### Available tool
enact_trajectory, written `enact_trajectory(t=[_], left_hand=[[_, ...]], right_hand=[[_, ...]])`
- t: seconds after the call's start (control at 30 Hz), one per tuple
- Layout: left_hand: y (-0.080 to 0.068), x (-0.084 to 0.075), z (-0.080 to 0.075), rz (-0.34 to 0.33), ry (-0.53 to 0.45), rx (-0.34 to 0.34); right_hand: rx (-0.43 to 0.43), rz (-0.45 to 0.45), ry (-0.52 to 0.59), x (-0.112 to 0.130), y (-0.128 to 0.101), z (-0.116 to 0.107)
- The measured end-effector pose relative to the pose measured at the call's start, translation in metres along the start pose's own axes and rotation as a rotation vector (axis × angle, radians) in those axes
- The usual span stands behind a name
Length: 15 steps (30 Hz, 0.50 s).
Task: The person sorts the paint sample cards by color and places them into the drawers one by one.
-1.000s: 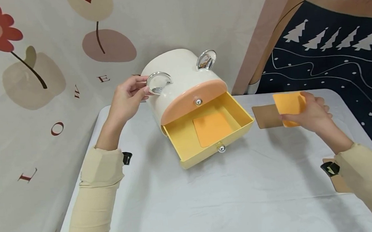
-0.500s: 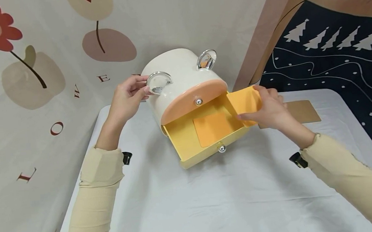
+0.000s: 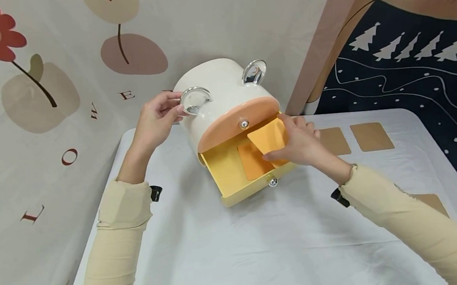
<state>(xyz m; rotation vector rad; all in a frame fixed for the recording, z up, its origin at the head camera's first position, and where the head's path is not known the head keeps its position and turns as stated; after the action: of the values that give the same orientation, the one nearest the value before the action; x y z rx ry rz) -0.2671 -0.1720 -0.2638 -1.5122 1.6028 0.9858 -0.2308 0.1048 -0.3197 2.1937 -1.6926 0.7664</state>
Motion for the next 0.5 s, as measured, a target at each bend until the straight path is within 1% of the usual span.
enact_trajectory(t=[0.3, 0.5], left_hand=[[0.002, 0.0, 0.001, 0.011, 0.0, 0.003], [0.002, 0.0, 0.001, 0.016, -0.006, 0.005]], right_hand=[[0.027, 0.007, -0.056, 0.008, 0.007, 0.012], [0.048, 0.007, -0.066, 0.011, 0.008, 0.019]])
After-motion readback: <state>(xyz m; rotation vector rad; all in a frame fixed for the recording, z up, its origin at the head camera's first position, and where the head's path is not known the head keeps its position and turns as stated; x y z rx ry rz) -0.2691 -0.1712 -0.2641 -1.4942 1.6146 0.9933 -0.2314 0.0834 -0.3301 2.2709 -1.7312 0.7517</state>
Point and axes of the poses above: each hand's wrist, its own y-axis towards the middle knuckle, its own z-axis out of the palm, x = y × z, the point moved 8 cm from there along y, towards the middle knuckle, and after that the axes turned 8 degrees about -z, right-handed, at the moved point
